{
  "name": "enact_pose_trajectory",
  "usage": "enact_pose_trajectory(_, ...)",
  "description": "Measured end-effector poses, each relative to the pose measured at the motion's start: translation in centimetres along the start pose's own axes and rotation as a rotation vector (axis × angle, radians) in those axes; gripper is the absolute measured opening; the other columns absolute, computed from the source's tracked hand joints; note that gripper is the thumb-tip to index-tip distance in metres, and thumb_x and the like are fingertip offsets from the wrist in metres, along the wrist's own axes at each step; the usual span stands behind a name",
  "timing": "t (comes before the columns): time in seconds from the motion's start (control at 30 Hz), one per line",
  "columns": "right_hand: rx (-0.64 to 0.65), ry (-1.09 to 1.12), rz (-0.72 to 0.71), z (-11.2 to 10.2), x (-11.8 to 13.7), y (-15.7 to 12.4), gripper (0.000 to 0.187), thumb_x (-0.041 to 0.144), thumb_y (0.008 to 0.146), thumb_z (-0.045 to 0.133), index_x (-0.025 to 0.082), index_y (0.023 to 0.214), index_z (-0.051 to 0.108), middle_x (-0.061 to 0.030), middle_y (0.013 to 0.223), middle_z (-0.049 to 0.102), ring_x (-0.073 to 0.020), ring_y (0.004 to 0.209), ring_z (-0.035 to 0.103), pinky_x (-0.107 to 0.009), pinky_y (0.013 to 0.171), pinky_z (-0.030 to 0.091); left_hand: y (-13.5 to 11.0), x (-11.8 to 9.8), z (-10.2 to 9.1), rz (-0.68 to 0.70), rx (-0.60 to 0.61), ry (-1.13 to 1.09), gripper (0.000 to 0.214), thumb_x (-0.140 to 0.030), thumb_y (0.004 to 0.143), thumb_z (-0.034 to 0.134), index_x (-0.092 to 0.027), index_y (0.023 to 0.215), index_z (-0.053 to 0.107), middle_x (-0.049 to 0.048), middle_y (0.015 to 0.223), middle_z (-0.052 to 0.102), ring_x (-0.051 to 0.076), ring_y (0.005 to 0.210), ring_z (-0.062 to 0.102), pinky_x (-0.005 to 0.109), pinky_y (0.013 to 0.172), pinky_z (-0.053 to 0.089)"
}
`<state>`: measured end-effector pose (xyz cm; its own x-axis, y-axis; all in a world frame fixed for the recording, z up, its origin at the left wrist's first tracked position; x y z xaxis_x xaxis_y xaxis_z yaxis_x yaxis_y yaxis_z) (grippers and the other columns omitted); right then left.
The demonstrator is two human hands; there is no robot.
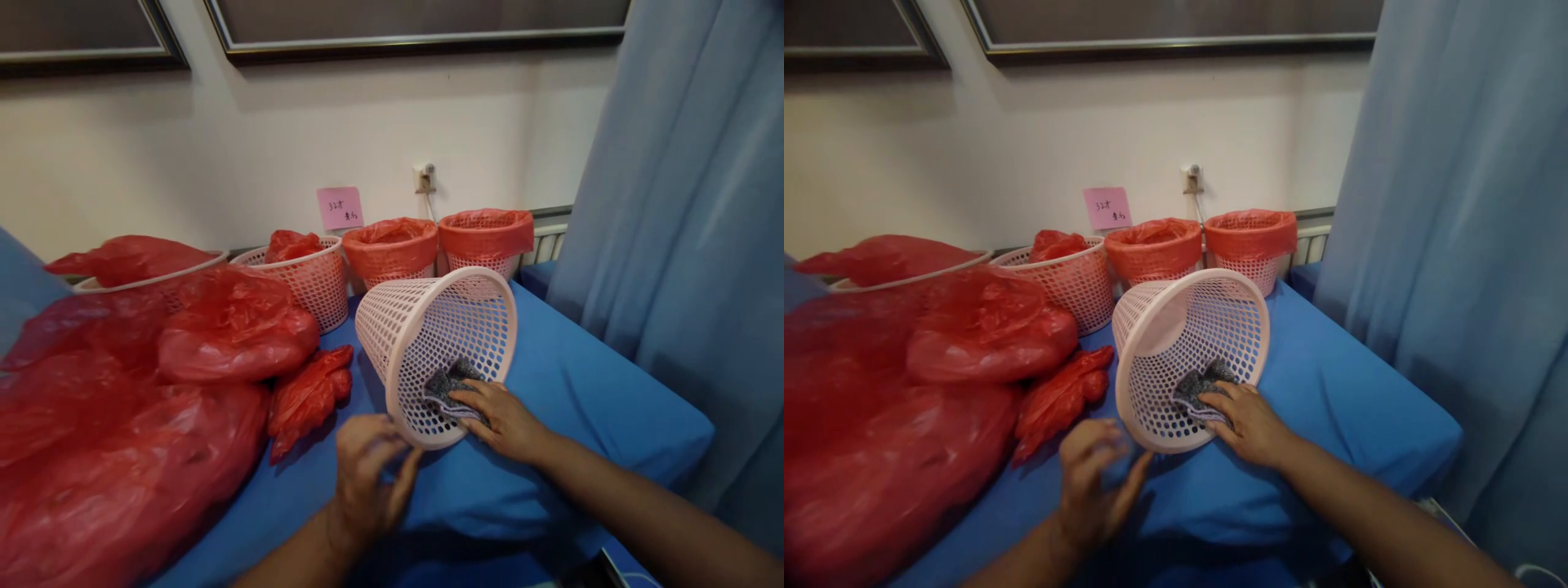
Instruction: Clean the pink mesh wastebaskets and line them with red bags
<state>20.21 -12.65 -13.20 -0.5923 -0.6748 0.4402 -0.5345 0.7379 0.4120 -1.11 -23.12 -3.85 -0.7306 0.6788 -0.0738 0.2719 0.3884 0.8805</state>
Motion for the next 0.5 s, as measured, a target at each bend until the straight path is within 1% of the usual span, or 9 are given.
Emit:
enact_pose_trajectory(0.03,0.019,0.018,-0.021,0.0,0.0,0.1,0.043,0.037,0.099,0.058,0.028,0.14,0.062,-0.0129,0.14,0.064,-0.0295,0.134,0.058,-0.053,0.11,0.048,-0.7,1.6,-0.4,-0.19,-0.037,0.01,0.032,-0.025,0.086,0.074,-0.025,0.115,0.061,0.0114,0.111,0.075,0.028,0.108,0.07,0.047,0.095,0.058)
enact_pose_trajectory(0.07,0.033,0.037,-0.04,0.0,0.1,0.3,0.043,0.037,0.099,0.058,0.028,0.141,0.061,-0.0127,0.141,0.064,-0.0288,0.134,0.058,-0.052,0.11,0.049,-1.4,2.8,-0.1,-0.351,-0.012,0.002,0.037,-0.03,0.084,0.077,-0.023,0.116,0.061,0.0131,0.112,0.074,0.03,0.106,0.072,0.048,0.091,0.06)
enact_pose_trajectory(0.1,0.043,0.054,-0.055,0.2,0.2,0.6,0.044,0.035,0.099,0.058,0.028,0.142,0.06,-0.0129,0.143,0.063,-0.0283,0.135,0.058,-0.052,0.111,0.048,-1.9,3.4,0.8,-0.447,0.067,-0.044,0.039,-0.035,0.083,0.078,-0.022,0.117,0.062,0.0137,0.112,0.075,0.031,0.103,0.074,0.048,0.087,0.062)
enact_pose_trajectory(0.13,0.049,0.069,-0.065,0.4,0.4,0.9,0.044,0.034,0.099,0.058,0.027,0.143,0.06,-0.0135,0.144,0.062,-0.0282,0.135,0.057,-0.052,0.112,0.048,-2.2,3.5,2.0,-0.491,0.169,-0.115,0.037,-0.037,0.084,0.076,-0.021,0.115,0.064,0.0128,0.11,0.077,0.03,0.097,0.076,0.046,0.083,0.064)
enact_pose_trajectory(0.2,0.051,0.101,-0.077,1.0,1.3,1.7,0.046,0.03,0.098,0.058,0.026,0.144,0.059,-0.0146,0.145,0.059,-0.0283,0.137,0.056,-0.052,0.112,0.048,-2.4,3.0,3.9,-0.503,0.312,-0.239,0.023,-0.034,0.09,0.069,-0.021,0.109,0.069,0.0097,0.099,0.081,0.027,0.085,0.078,0.04,0.077,0.065)
enact_pose_trajectory(0.23,0.041,0.124,-0.089,1.4,2.0,2.1,0.046,0.028,0.098,0.059,0.027,0.144,0.059,-0.0146,0.146,0.058,-0.028,0.137,0.055,-0.051,0.113,0.048,-2.2,2.7,4.2,-0.488,0.321,-0.264,0.017,-0.031,0.092,0.066,-0.021,0.105,0.07,0.0087,0.094,0.081,0.025,0.081,0.078,0.038,0.075,0.065)
enact_pose_trajectory(0.4,-0.004,0.263,-0.257,2.1,5.7,3.2,0.044,0.017,0.095,0.059,0.028,0.137,0.064,-0.0111,0.153,0.051,-0.0232,0.142,0.05,-0.042,0.114,0.047,-1.1,2.3,2.5,-0.395,0.143,-0.156,0.01,-0.025,0.093,0.062,-0.022,0.086,0.068,0.0023,0.07,0.073,0.018,0.058,0.071,0.028,0.059,0.058)
enact_pose_trajectory(0.43,0.023,0.238,-0.269,2.1,5.6,3.4,0.043,0.015,0.093,0.059,0.029,0.134,0.067,-0.0094,0.154,0.051,-0.0222,0.141,0.051,-0.04,0.113,0.048,-0.9,2.4,2.2,-0.388,0.133,-0.14,0.011,-0.025,0.093,0.062,-0.022,0.084,0.067,0.0009,0.067,0.071,0.017,0.055,0.068,0.027,0.057,0.057)
enact_pose_trajectory(0.5,0.077,0.111,-0.219,1.7,3.7,4.1,0.041,0.012,0.091,0.061,0.03,0.127,0.071,-0.0059,0.154,0.053,-0.0225,0.136,0.056,-0.039,0.112,0.049,-0.4,2.5,1.9,-0.396,0.159,-0.118,0.012,-0.026,0.092,0.062,-0.022,0.081,0.065,-0.0011,0.062,0.067,0.015,0.051,0.064,0.025,0.053,0.054)
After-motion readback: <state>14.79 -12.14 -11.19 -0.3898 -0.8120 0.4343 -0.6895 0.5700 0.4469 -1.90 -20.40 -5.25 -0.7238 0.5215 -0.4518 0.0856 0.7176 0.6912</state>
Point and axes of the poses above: each hand's wrist, its own y-axis towards the middle knuckle, its own z-axis out of the palm, x = y × z, the point moved 7 cm from there along y, towards the middle knuckle
